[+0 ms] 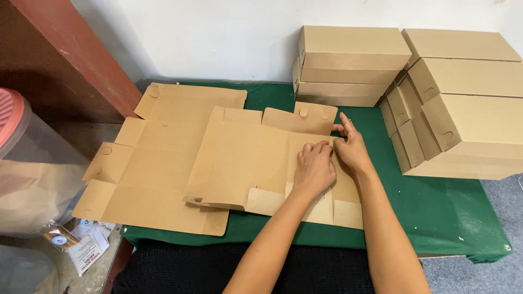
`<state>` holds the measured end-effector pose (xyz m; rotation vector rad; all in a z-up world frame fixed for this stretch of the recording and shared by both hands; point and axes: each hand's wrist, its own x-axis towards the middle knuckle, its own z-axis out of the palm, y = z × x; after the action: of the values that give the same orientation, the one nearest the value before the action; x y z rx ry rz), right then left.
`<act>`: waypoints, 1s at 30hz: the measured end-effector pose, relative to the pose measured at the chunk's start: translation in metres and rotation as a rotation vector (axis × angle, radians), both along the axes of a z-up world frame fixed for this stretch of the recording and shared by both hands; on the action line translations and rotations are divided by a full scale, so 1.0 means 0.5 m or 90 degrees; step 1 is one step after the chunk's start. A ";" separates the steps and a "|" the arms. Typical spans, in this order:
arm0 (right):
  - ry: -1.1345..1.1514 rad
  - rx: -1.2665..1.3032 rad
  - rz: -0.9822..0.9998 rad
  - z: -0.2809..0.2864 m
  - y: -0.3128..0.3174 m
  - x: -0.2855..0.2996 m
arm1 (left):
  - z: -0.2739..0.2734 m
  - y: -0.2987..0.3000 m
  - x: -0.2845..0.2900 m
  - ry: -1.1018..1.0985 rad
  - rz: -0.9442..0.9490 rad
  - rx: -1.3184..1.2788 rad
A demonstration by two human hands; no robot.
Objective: Folding a flat cardboard template into a finished box by creasing edges and tucking in tabs
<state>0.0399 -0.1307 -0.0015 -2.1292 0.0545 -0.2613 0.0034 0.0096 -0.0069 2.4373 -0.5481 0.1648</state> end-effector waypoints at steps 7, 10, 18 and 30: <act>0.004 0.125 -0.047 0.038 0.031 -0.034 | 0.005 0.022 0.026 0.038 0.082 -0.399; 0.018 0.121 -0.058 0.038 0.033 -0.030 | -0.028 0.027 0.069 0.034 0.181 -0.539; 0.046 0.034 -0.073 -0.052 -0.021 0.015 | 0.006 0.127 0.158 0.312 0.245 -0.638; 0.062 -0.001 -0.064 -0.002 0.006 -0.013 | 0.036 0.146 0.167 0.280 0.053 -0.126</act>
<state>0.0333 -0.1277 -0.0023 -2.1421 0.2178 -0.2170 0.0868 0.0826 0.0108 2.2085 -0.2221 -0.2666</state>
